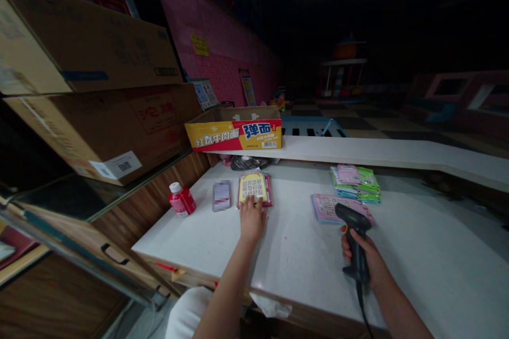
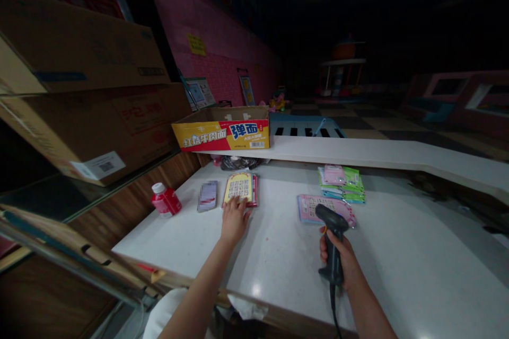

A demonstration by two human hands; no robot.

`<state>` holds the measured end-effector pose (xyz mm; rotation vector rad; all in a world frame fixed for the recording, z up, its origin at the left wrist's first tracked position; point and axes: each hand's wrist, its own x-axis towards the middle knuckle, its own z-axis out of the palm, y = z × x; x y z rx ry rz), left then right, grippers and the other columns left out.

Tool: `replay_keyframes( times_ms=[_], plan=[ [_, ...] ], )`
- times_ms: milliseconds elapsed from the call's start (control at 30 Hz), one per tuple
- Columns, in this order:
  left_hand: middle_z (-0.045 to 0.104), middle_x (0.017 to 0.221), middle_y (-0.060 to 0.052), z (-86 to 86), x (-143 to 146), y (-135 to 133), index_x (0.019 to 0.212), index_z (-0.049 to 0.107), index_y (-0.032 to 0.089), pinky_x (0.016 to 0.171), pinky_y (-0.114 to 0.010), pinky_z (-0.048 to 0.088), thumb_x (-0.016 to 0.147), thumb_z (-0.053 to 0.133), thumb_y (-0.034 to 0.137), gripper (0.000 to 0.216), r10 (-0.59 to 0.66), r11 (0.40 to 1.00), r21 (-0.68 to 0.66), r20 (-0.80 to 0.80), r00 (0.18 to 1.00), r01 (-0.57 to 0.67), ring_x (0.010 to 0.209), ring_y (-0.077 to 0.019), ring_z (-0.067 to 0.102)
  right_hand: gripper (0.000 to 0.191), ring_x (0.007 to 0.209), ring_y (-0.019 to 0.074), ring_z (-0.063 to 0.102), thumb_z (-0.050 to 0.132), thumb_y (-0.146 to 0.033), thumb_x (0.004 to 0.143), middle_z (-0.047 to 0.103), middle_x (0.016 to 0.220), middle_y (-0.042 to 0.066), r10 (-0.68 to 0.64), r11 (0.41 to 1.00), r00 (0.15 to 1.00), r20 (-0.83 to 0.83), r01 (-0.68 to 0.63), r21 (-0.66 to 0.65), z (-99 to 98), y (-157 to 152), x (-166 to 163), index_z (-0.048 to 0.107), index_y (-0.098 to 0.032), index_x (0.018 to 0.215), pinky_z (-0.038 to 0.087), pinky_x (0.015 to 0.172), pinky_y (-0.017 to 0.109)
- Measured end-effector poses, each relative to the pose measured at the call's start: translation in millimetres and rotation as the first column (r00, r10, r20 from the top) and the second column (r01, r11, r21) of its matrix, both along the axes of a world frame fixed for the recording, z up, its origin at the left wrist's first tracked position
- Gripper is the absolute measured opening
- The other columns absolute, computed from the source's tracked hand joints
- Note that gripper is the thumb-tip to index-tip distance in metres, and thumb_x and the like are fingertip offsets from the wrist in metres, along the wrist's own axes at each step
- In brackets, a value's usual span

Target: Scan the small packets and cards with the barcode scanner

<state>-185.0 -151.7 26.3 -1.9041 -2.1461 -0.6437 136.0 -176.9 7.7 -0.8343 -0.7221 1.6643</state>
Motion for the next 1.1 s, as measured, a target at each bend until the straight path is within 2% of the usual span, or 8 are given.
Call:
replay_keyframes(
  times_ms=[233, 433, 567, 700, 800, 900, 967, 1100],
  plan=[
    [0.048, 0.141, -0.02, -10.2, -5, 4, 0.131, 0.053, 0.016, 0.113, -0.055, 0.027, 0.086, 0.057, 0.026, 0.047, -0.044, 0.998, 0.043, -0.002, 0.999, 0.044, 0.135, -0.0344, 0.04, 0.036, 0.042, 0.0116, 0.047, 0.078, -0.046, 0.071, 0.055, 0.055, -0.003, -0.006, 1.0, 1.0, 0.013, 0.006, 0.001, 2.2, -1, -1, 0.062, -0.02, 0.091, 0.038, 0.038, 0.023],
    [0.047, 0.14, -0.021, -8.6, -2, 1, 0.127, 0.055, 0.012, 0.111, -0.051, 0.031, 0.088, 0.049, 0.021, 0.04, -0.137, 0.976, 0.172, 0.003, 0.991, 0.135, 0.137, -0.0336, 0.035, 0.037, 0.042, 0.0114, 0.048, 0.078, -0.047, 0.069, 0.056, 0.056, -0.003, -0.007, 1.0, 1.0, 0.004, 0.007, 0.008, 3.0, 2, 1, 0.062, -0.02, 0.089, 0.038, 0.038, 0.023],
    [0.055, 0.13, -0.015, -0.9, 24, 2, 0.121, 0.058, 0.018, 0.104, -0.045, 0.04, 0.088, 0.046, 0.015, 0.036, -0.274, 0.95, 0.176, 0.065, 0.96, 0.259, 0.123, -0.0283, 0.048, 0.038, 0.042, 0.0113, 0.048, 0.079, -0.047, 0.069, 0.055, 0.055, -0.003, -0.018, 1.0, 1.0, -0.023, 0.018, 0.012, 5.1, 3, 0, 0.062, -0.019, 0.088, 0.038, 0.038, 0.023],
    [0.065, 0.107, -0.012, 2.7, 74, 16, 0.108, 0.065, 0.017, 0.094, -0.038, 0.046, 0.084, 0.047, 0.012, 0.03, -0.414, 0.909, 0.055, 0.246, 0.876, 0.414, 0.103, -0.0236, 0.059, 0.038, 0.042, 0.0109, 0.047, 0.078, -0.047, 0.069, 0.054, 0.055, -0.003, -0.035, 0.999, 0.998, -0.048, 0.035, 0.006, 7.8, 1, -1, 0.061, -0.019, 0.088, 0.039, 0.039, 0.022],
    [0.068, 0.092, -0.01, 3.7, 113, 35, 0.094, 0.068, 0.016, 0.084, -0.032, 0.048, 0.079, 0.051, 0.011, 0.023, -0.347, 0.911, -0.05, 0.444, 0.826, 0.41, 0.089, -0.0212, 0.063, 0.038, 0.042, 0.0104, 0.046, 0.079, -0.048, 0.069, 0.054, 0.055, -0.004, -0.058, 0.998, 0.997, -0.056, 0.059, 0.009, 9.9, 1, -2, 0.061, -0.02, 0.087, 0.039, 0.038, 0.022],
    [0.07, 0.087, -0.009, 6.9, 145, 55, 0.092, 0.067, 0.016, 0.079, -0.029, 0.047, 0.078, 0.055, 0.01, 0.019, -0.175, 0.947, -0.127, 0.569, 0.803, 0.296, 0.086, -0.0201, 0.065, 0.038, 0.042, 0.0102, 0.046, 0.078, -0.049, 0.068, 0.053, 0.054, -0.004, -0.076, 0.997, 0.995, -0.061, 0.077, 0.012, 11.1, 2, -2, 0.06, -0.02, 0.086, 0.038, 0.038, 0.022],
    [0.071, 0.093, -0.011, 10.8, 161, 65, 0.099, 0.064, 0.016, 0.079, -0.028, 0.046, 0.081, 0.059, 0.019, 0.019, -0.052, 0.964, -0.183, 0.582, 0.811, 0.193, 0.089, -0.021, 0.066, 0.038, 0.042, 0.0102, 0.046, 0.078, -0.049, 0.068, 0.054, 0.054, -0.003, -0.069, 0.997, 0.995, -0.066, 0.07, 0.012, 10.8, 3, -3, 0.061, -0.02, 0.085, 0.039, 0.039, 0.022],
    [0.067, 0.112, -0.017, 17.8, 174, 76, 0.109, 0.057, 0.015, 0.077, -0.03, 0.046, 0.073, 0.072, 0.042, 0.047, 0.12, 0.948, -0.315, 0.507, 0.854, 0.053, 0.101, -0.0277, 0.065, 0.037, 0.041, 0.0101, 0.045, 0.078, -0.049, 0.07, 0.053, 0.053, -0.003, -0.081, 0.996, 0.992, -0.094, 0.085, 0.038, 7.3, 5, -4, 0.062, -0.018, 0.085, 0.038, 0.038, 0.022]
  ],
)
